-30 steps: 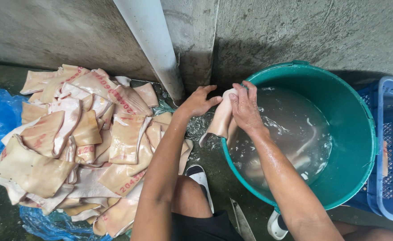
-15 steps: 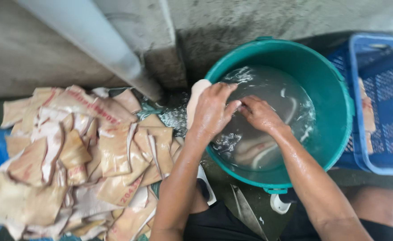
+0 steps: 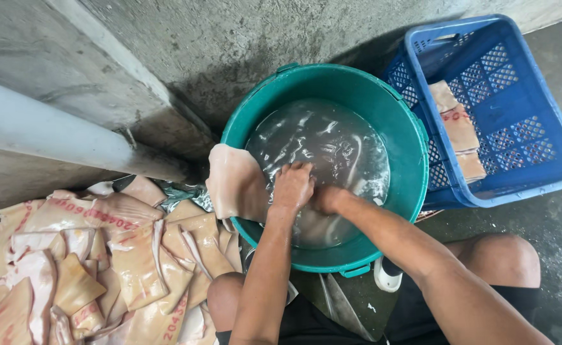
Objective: The person washes flat, beige material pieces by hand in a green bucket of water. They repeatedly submerge, rub, and rinse each piece, then place the cleaned items into a blue plastic basket beside the bucket.
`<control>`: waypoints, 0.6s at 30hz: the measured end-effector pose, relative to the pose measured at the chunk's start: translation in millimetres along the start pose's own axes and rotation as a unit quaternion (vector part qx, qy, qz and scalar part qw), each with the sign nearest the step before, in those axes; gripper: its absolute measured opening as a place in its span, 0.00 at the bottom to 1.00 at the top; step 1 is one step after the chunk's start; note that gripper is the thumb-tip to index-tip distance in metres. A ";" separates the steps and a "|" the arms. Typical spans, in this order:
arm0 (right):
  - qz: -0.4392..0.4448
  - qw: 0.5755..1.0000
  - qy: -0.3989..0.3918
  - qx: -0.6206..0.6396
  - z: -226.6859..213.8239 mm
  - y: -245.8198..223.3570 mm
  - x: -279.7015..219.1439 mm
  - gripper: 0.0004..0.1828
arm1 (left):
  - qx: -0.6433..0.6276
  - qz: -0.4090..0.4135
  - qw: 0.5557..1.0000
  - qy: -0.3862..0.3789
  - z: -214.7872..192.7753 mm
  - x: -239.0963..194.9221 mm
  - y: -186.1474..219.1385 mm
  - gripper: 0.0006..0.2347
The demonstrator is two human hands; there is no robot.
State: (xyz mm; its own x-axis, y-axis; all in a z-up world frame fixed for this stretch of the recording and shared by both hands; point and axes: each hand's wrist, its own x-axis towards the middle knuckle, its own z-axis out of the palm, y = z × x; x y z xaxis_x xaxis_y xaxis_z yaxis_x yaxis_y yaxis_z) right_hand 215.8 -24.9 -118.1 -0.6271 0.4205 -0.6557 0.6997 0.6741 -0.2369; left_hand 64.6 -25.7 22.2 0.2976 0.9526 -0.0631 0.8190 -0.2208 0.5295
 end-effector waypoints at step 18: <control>0.122 0.988 0.001 0.098 -89.5 -14.1 -41.9 0.19 | -0.144 -0.034 0.986 0.083 -6.6 -21.8 -24.6 0.19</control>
State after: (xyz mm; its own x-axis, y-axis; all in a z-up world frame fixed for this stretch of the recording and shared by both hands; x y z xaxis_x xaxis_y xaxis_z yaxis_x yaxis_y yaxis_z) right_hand 201.6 2.4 -23.1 -0.4320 0.5568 -0.7095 0.8828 0.4221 -0.2062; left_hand 34.7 -39.7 16.1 0.1431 0.9895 0.0193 0.6548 -0.1092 0.7479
